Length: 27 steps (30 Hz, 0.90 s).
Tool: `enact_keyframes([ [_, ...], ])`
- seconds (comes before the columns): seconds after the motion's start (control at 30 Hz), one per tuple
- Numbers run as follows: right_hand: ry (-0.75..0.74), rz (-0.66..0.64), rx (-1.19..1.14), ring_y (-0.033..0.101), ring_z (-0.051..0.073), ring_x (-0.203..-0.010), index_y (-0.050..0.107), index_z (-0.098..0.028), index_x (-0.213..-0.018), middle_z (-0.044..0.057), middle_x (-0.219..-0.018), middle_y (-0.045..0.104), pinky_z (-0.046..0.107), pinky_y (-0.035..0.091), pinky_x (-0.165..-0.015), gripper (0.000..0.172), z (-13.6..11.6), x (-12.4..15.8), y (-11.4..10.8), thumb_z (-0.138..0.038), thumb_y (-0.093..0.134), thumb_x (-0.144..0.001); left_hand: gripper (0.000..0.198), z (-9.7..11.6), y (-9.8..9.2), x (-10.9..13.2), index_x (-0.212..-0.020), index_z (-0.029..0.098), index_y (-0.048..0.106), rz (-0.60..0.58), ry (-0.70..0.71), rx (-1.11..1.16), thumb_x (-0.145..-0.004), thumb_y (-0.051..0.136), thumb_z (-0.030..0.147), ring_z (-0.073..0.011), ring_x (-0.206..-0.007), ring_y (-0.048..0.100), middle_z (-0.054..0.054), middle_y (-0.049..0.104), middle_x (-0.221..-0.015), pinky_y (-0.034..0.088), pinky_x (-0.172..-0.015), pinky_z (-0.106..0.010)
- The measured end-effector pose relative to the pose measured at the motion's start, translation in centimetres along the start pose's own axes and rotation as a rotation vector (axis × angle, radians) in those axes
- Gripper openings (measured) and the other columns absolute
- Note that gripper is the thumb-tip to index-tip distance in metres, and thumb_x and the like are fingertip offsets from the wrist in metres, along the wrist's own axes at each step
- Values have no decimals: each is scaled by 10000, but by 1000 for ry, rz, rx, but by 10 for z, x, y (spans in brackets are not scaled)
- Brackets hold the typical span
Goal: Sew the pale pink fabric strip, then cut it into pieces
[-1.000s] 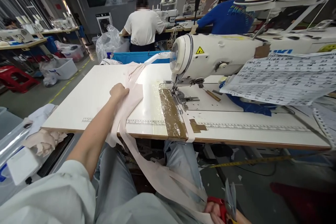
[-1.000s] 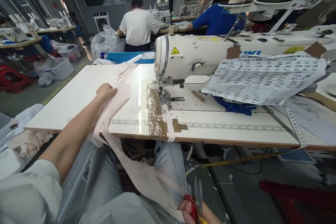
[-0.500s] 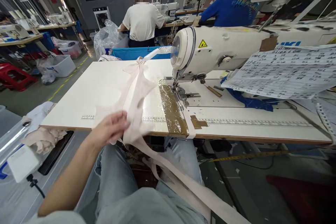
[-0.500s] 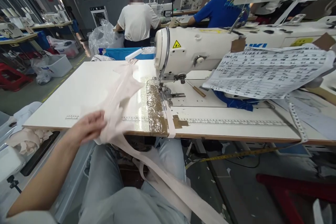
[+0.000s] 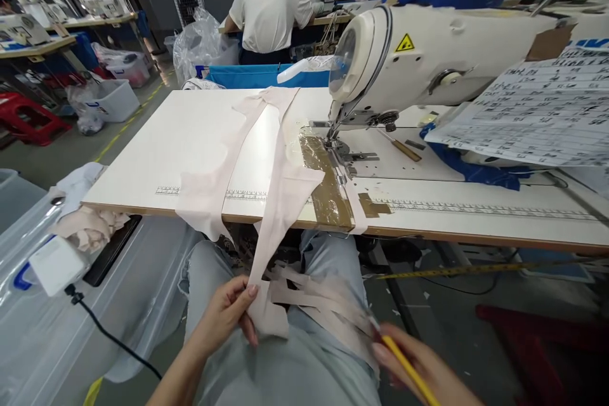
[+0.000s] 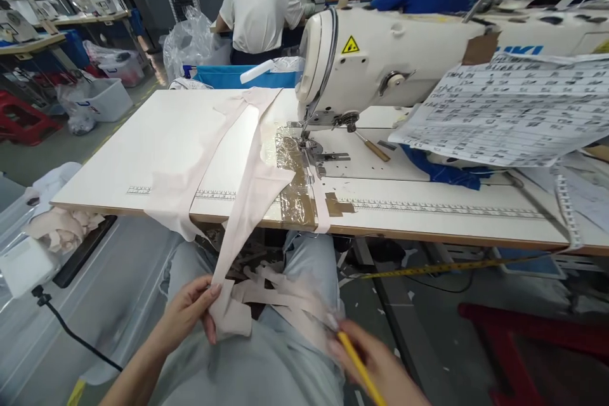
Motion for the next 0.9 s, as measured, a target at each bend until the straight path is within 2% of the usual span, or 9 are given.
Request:
enact_keyframes([
  [0.1, -137, -369, 15, 401, 122, -548, 455, -214, -696, -51, -634, 410, 229, 370, -488, 438, -43, -28, 30, -608, 578, -844, 464, -1, -2, -2, -806, 136, 612, -5, -22, -3, -761, 653, 596, -145, -431, 624, -12, 616, -474, 396, -383, -169],
  [0.13, -178, -426, 49, 365, 118, -552, 425, -213, -683, -57, -631, 378, 227, 337, -481, 446, -56, -39, 36, -597, 591, -838, 456, -1, -3, -2, -799, 131, 623, -12, -40, 11, -753, 668, 583, -149, -445, 630, -25, 629, -475, 416, -404, -176],
  [0.23, -291, -538, 127, 335, 120, -560, 378, -209, -650, -56, -615, 341, 232, 284, -477, 479, -80, -67, 46, -612, 531, -858, 455, -2, -6, -2, -851, 121, 642, -9, -92, 84, -723, 712, 552, -173, -538, 678, -75, 708, -601, 510, -526, -222],
  [0.37, -316, -621, 236, 337, 117, -551, 358, -209, -647, -57, -594, 347, 235, 278, -491, 451, -85, -86, 50, -584, 486, -862, 463, -3, -6, -2, -817, 128, 619, 39, -110, 131, -692, 740, 556, -192, -581, 699, -71, 713, -633, 528, -550, -236],
  [0.5, -319, -615, 327, 317, 116, -529, 318, -219, -638, -59, -579, 322, 230, 247, -471, 436, -87, -86, 54, -552, 500, -854, 468, -6, -4, -3, -808, 132, 609, 42, -104, 138, -696, 731, 570, -186, -553, 692, -58, 704, -632, 519, -522, -230],
  [0.77, -368, -397, 556, 381, 136, -482, 336, -223, -597, -51, -543, 373, 255, 215, -473, 470, -92, -80, 58, -523, 636, -800, 478, -5, -1, -5, -788, 131, 626, 19, -94, 125, -694, 722, 589, -176, -545, 682, -54, 687, -582, 518, -534, -223],
  [0.9, -370, -368, 595, 369, 135, -464, 301, -225, -583, -53, -523, 361, 256, 207, -472, 515, -91, -81, 59, -538, 655, -788, 477, -5, -1, -5, -771, 130, 635, 32, -92, 139, -673, 740, 585, -166, -530, 675, -43, 683, -581, 516, -533, -221],
])
Point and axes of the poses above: each hand's wrist, its own x-axis away from the middle knuckle, its own y-axis out of the palm, z = x × y, the point moved 2 cm from there along -x, towards the middle knuckle
